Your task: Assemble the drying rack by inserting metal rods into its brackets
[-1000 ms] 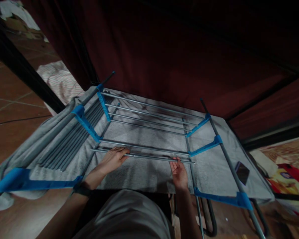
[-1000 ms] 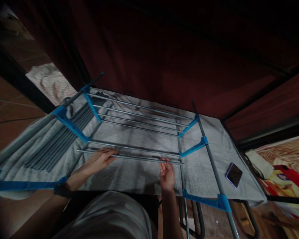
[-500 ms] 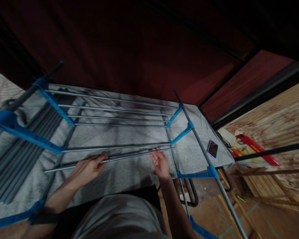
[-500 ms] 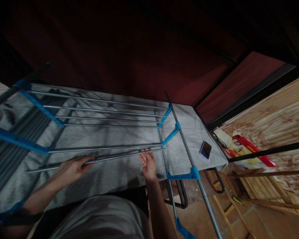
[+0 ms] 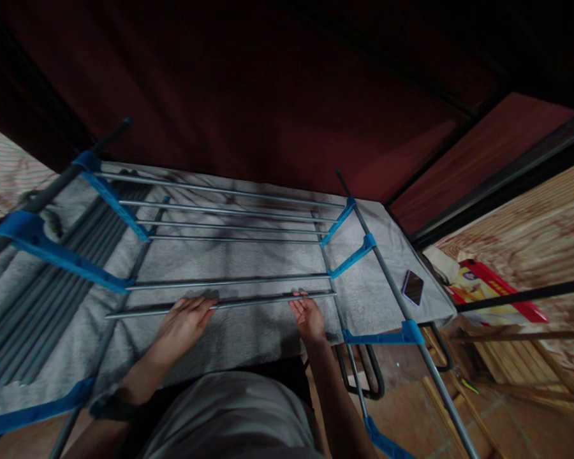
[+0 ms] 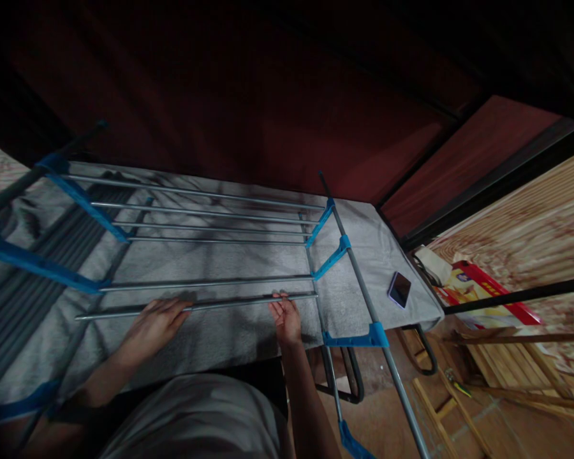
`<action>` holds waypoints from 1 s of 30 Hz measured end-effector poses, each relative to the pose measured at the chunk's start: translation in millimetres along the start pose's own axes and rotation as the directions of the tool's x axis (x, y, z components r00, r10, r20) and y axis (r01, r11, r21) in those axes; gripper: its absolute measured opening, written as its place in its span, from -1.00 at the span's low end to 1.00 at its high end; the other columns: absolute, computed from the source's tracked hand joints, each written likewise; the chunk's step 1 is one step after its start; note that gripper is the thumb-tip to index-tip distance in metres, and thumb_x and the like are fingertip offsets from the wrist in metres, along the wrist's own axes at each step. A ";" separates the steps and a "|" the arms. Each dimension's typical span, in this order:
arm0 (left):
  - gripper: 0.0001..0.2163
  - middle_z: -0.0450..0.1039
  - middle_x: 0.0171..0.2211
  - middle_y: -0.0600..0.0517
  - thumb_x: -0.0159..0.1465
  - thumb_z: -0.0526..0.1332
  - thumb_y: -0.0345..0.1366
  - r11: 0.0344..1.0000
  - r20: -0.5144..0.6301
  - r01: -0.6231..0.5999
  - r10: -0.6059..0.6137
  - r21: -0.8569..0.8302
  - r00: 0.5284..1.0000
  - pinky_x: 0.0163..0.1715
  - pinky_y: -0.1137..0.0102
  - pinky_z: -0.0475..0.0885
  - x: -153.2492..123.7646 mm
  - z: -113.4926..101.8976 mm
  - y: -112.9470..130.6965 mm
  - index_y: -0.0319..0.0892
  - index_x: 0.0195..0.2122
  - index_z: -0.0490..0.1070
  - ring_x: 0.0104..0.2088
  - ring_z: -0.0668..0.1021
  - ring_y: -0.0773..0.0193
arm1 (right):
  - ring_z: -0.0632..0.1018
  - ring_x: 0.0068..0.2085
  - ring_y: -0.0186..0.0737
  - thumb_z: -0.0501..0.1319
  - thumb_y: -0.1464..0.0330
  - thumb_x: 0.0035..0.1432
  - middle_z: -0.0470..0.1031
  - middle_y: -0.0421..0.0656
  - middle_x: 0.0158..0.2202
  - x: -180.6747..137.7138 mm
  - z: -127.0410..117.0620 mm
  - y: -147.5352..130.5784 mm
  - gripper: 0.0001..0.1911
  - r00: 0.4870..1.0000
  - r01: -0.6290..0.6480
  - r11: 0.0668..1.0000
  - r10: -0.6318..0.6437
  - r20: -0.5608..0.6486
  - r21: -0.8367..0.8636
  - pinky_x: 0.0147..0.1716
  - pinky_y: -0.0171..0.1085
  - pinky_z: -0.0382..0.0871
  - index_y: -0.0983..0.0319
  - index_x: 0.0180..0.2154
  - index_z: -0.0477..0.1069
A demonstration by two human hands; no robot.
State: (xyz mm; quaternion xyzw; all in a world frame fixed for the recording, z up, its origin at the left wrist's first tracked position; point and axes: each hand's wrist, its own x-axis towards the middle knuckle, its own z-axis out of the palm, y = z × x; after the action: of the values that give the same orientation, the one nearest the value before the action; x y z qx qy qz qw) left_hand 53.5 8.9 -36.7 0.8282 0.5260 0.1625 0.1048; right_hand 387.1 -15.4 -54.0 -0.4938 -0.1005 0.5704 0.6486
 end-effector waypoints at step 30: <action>-0.70 0.53 -0.14 -0.14 0.37 0.04 -0.48 0.976 -0.149 0.062 -0.030 0.210 0.988 0.03 0.10 0.36 -18.4 19.3 28.9 -0.19 0.03 0.47 -0.12 0.52 0.04 | 0.57 0.12 -0.07 0.45 0.19 -0.05 0.61 -0.13 -0.04 11.0 -29.0 21.3 -0.64 0.997 0.069 0.997 -0.068 0.021 -0.040 0.23 0.05 0.37 0.12 -0.18 0.52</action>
State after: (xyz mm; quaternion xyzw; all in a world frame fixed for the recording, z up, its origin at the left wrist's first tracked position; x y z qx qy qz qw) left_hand 77.8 -20.1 -47.6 0.8082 0.5658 0.1622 -0.0199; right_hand 397.2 -24.4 -89.1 -0.4975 -0.1353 0.5505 0.6566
